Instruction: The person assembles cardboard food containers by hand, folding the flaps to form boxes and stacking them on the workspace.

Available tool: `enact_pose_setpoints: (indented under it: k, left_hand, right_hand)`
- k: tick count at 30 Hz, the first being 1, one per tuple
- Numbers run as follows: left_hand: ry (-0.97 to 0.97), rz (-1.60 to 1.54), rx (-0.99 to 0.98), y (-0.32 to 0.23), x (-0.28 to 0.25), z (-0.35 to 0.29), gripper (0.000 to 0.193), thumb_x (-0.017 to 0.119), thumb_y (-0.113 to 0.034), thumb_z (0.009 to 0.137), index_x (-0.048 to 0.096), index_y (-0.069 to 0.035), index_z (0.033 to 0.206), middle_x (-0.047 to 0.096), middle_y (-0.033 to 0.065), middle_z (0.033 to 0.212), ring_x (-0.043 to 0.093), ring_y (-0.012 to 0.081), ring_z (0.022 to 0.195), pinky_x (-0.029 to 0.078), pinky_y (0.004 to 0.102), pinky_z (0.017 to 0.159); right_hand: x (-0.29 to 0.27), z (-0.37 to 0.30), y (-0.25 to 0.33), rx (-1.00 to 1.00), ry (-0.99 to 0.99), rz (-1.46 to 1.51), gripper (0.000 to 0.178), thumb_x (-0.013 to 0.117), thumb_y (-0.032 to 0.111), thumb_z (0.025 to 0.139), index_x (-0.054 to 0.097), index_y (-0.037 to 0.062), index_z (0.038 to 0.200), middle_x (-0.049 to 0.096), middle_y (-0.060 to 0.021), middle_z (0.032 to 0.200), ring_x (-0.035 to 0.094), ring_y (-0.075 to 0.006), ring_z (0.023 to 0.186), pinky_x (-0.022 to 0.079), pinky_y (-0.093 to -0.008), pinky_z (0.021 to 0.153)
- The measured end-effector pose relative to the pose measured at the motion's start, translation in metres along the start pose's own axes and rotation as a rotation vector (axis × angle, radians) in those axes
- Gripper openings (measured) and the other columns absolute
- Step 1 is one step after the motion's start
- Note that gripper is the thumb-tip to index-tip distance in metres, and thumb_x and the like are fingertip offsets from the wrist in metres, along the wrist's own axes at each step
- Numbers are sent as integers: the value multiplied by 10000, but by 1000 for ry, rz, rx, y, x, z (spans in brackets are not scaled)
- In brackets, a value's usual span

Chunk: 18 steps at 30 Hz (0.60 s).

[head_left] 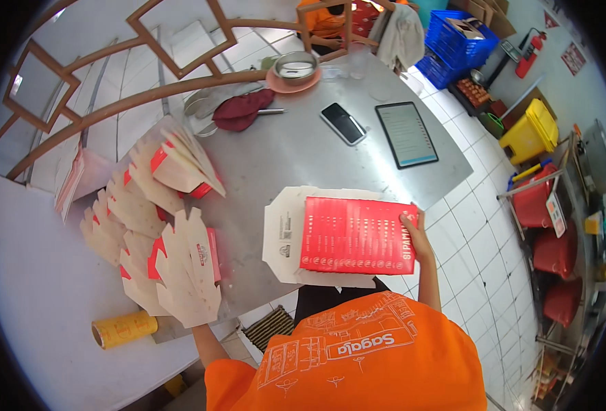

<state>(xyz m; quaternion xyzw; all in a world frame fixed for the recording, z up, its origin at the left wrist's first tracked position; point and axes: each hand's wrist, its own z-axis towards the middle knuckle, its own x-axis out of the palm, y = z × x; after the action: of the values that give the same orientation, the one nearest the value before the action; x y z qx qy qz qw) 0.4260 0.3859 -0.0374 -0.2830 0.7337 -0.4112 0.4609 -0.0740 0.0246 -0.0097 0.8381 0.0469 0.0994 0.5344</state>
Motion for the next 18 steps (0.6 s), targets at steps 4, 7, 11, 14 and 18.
enact_pose_setpoints:
  k: [4,7,11,14,18]
  left_hand:
    - [43,-229,-152,7,14,11,496,671,-301,873,498,-51,1265,587,103,1158,577,241,1051,484,374,883]
    - [64,-344,-224,15,45,20,494,666,-309,881,491,-61,1271,591,86,1144,594,223,1022,507,354,855]
    - [-213,-421,-247,71,43,16,416,578,-326,925,478,-99,1258,615,58,1070,640,131,848,564,277,694]
    - [-198,-437,-266,67,71,9,383,559,-330,915,493,-91,1207,608,45,1011,646,146,811,570,270,667]
    - [-61,-438,-333,46,83,5,389,515,-346,917,496,-69,1189,607,63,1032,646,157,829,574,284,720]
  right_hand:
    - [-16,2,-23,88,32,220,685,636,358,915,247,91,1413,486,-147,1236,562,-215,1091,510,-352,886]
    - [-34,-8,-54,104,6,271,653,604,396,928,270,71,1385,496,-139,1218,546,-209,1099,459,-361,954]
    - [-13,-35,-81,-41,-53,415,593,554,346,966,239,84,1395,491,-134,1221,555,-198,1080,507,-343,888]
    - [1,-68,-72,-56,-133,511,649,535,329,977,151,121,1457,441,-145,1295,531,-229,1136,499,-395,932]
    - [-10,-92,-102,54,65,491,805,629,365,906,99,172,1480,382,-129,1422,449,-278,1279,421,-480,1040]
